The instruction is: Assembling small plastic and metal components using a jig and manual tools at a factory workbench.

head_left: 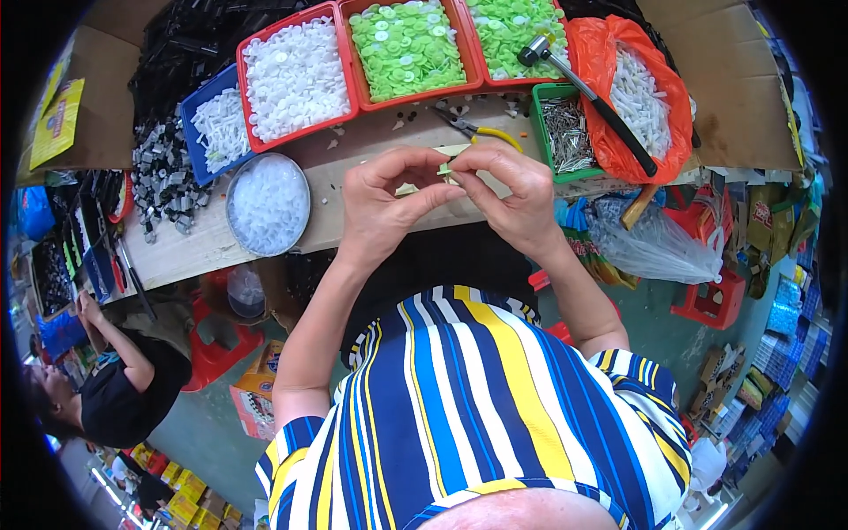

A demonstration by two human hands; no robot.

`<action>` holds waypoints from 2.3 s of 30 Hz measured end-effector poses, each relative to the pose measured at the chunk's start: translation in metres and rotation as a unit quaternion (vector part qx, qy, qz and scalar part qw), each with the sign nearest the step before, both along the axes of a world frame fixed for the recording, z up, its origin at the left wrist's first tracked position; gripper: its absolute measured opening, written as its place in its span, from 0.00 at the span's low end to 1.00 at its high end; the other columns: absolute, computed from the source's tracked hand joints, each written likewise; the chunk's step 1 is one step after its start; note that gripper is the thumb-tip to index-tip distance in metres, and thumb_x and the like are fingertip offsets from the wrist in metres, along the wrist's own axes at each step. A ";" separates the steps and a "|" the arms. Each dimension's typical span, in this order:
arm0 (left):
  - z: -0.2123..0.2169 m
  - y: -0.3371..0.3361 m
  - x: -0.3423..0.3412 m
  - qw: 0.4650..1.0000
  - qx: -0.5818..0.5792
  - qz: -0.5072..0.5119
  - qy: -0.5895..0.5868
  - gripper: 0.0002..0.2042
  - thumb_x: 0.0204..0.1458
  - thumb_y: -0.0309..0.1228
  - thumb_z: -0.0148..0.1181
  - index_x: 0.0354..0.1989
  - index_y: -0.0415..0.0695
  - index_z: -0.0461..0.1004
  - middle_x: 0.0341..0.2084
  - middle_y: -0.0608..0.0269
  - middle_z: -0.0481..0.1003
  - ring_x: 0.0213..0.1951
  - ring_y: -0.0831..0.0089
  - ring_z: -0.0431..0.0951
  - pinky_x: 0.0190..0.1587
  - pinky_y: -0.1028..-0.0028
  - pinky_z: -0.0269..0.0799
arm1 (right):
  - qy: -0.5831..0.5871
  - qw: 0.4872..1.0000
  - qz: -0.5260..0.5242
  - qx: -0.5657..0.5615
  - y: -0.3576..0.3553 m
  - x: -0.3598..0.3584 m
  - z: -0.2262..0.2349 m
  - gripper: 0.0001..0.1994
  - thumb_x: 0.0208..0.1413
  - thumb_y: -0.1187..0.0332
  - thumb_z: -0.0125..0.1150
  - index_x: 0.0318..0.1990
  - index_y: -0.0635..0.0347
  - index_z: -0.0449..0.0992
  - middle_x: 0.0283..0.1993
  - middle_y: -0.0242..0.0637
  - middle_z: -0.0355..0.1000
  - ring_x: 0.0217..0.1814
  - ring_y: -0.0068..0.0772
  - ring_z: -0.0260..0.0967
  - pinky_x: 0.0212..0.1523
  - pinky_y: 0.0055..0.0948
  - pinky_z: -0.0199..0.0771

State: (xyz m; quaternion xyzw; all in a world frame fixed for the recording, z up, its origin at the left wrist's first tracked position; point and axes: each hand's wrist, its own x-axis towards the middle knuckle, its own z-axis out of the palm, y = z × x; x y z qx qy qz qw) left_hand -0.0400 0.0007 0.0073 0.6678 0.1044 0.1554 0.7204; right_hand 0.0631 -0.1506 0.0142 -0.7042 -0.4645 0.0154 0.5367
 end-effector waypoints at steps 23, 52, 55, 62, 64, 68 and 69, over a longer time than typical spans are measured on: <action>-0.041 0.019 -0.028 0.840 0.532 0.076 -0.071 0.18 0.39 0.29 0.73 0.41 0.41 0.79 0.37 0.59 0.75 0.43 0.59 0.76 0.43 0.62 0.73 | -0.125 0.984 -0.007 -0.129 0.022 0.003 -0.039 0.03 0.50 0.72 0.64 0.32 0.59 0.78 0.39 0.34 0.71 0.44 0.37 0.70 0.41 0.38 0.66; -0.058 0.007 -0.026 0.746 0.661 0.049 -0.067 0.15 0.47 0.28 0.69 0.45 0.45 0.79 0.46 0.59 0.73 0.50 0.60 0.73 0.48 0.62 0.67 | -0.204 0.964 0.038 -0.167 0.017 0.007 -0.045 0.09 0.47 0.70 0.62 0.37 0.60 0.78 0.44 0.36 0.71 0.52 0.39 0.68 0.47 0.40 0.68; -0.059 0.005 -0.025 0.730 0.678 0.060 -0.060 0.15 0.47 0.30 0.69 0.45 0.46 0.79 0.46 0.60 0.73 0.50 0.60 0.73 0.49 0.62 0.67 | -0.219 0.956 0.041 -0.193 0.012 0.010 -0.040 0.12 0.46 0.73 0.63 0.42 0.59 0.78 0.46 0.37 0.70 0.52 0.41 0.70 0.48 0.40 0.71; -0.051 0.009 -0.029 0.735 0.675 0.050 -0.046 0.15 0.47 0.31 0.69 0.45 0.46 0.80 0.44 0.61 0.74 0.51 0.60 0.72 0.49 0.62 0.66 | -0.183 0.958 -0.145 -0.168 -0.064 0.091 0.013 0.07 0.54 0.77 0.61 0.40 0.66 0.79 0.41 0.45 0.75 0.44 0.43 0.75 0.44 0.34 0.75; -0.050 0.012 -0.029 0.749 0.660 0.043 -0.039 0.16 0.46 0.33 0.68 0.45 0.46 0.79 0.46 0.62 0.73 0.52 0.62 0.71 0.48 0.63 0.64 | -0.170 0.928 -0.256 -0.211 -0.107 0.130 0.016 0.06 0.56 0.72 0.62 0.38 0.65 0.80 0.40 0.46 0.76 0.41 0.45 0.76 0.42 0.37 0.75; -0.041 0.011 -0.034 0.788 0.614 0.030 -0.026 0.17 0.44 0.30 0.69 0.45 0.45 0.79 0.46 0.58 0.73 0.52 0.57 0.71 0.50 0.60 0.66 | -0.173 0.790 -0.386 -0.444 -0.185 0.190 -0.012 0.19 0.57 0.53 0.61 0.34 0.64 0.80 0.35 0.48 0.77 0.37 0.47 0.77 0.38 0.41 0.74; -0.039 0.012 -0.034 0.800 0.599 0.028 -0.025 0.17 0.43 0.29 0.70 0.45 0.44 0.79 0.46 0.57 0.73 0.53 0.55 0.71 0.51 0.59 0.67 | -0.127 0.768 -0.383 -0.498 -0.192 0.198 -0.018 0.22 0.57 0.48 0.61 0.33 0.63 0.81 0.33 0.48 0.77 0.37 0.48 0.78 0.38 0.42 0.74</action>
